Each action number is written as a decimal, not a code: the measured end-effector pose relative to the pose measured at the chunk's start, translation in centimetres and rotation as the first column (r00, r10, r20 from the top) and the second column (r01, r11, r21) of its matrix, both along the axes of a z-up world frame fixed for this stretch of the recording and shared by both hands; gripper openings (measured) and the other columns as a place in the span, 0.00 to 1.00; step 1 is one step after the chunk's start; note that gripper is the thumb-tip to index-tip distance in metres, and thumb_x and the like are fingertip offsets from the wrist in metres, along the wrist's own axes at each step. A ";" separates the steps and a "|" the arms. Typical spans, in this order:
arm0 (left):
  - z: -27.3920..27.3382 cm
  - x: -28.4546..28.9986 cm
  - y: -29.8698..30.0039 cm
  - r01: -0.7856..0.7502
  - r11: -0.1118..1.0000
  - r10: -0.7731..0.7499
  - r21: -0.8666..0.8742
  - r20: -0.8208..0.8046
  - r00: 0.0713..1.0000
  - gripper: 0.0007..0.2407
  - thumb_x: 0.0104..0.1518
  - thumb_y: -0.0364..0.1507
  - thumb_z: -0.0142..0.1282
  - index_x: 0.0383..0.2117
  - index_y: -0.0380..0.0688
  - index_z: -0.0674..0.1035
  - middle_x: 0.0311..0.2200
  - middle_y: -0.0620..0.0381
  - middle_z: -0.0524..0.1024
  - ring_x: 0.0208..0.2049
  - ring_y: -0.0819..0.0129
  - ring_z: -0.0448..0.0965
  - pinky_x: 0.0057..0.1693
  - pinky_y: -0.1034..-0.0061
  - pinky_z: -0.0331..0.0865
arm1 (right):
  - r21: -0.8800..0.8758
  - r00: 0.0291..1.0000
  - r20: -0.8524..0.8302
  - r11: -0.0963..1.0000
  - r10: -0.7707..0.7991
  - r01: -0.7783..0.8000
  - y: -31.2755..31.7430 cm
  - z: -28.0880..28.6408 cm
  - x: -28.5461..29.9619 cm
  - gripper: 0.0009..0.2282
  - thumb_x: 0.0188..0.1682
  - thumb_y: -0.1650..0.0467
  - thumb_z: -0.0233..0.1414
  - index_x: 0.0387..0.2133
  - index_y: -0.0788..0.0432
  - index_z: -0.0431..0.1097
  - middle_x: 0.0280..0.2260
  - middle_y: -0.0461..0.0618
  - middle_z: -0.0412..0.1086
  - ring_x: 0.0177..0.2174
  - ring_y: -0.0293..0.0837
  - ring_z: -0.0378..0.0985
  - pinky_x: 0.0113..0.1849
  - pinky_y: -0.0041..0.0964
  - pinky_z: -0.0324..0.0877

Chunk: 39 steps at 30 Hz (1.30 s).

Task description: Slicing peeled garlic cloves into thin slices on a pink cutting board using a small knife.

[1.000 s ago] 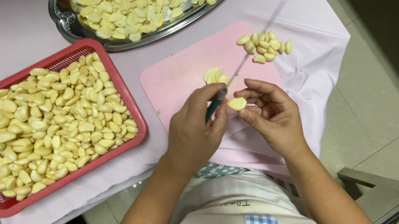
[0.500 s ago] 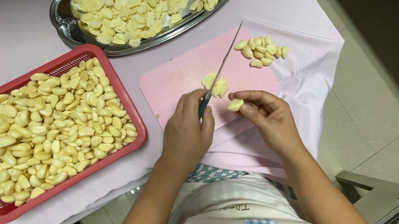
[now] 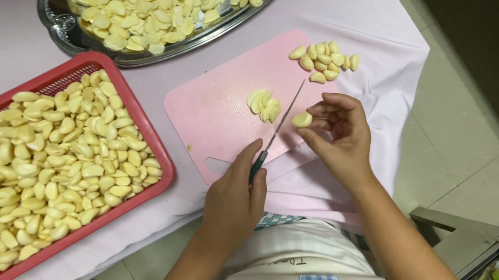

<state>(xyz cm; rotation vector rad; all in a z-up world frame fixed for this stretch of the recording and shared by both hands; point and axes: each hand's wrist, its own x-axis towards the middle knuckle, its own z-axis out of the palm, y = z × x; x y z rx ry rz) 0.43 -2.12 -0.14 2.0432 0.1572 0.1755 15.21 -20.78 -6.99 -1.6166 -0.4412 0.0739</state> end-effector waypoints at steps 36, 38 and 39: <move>-2.8 -0.2 -0.5 0.093 0.979 -0.042 0.179 -0.269 0.962 0.19 0.72 0.26 0.38 0.68 0.36 0.67 0.43 0.34 0.80 0.38 0.48 0.88 0.45 0.59 0.83 | -0.253 0.993 0.118 0.967 -0.007 0.037 2.5 -1.0 0.4 0.08 0.46 0.79 0.68 0.38 0.67 0.81 0.37 0.59 0.77 0.30 0.44 0.82 0.34 0.32 0.80; -2.8 -0.3 -0.6 0.102 0.980 -0.052 0.174 -0.270 0.961 0.19 0.72 0.26 0.38 0.68 0.36 0.66 0.43 0.34 0.80 0.38 0.47 0.88 0.45 0.59 0.83 | -0.264 0.990 0.140 0.964 -0.007 0.044 2.6 -0.7 0.2 0.08 0.46 0.80 0.68 0.38 0.67 0.81 0.36 0.60 0.77 0.30 0.45 0.83 0.33 0.33 0.80; -2.8 -0.3 -0.6 0.105 0.979 -0.056 0.175 -0.266 0.962 0.19 0.72 0.26 0.37 0.68 0.36 0.66 0.44 0.34 0.80 0.39 0.46 0.87 0.45 0.58 0.83 | -0.269 0.986 0.168 0.962 -0.002 0.048 2.8 -0.5 0.3 0.07 0.46 0.80 0.68 0.37 0.67 0.81 0.36 0.60 0.77 0.29 0.47 0.83 0.33 0.35 0.80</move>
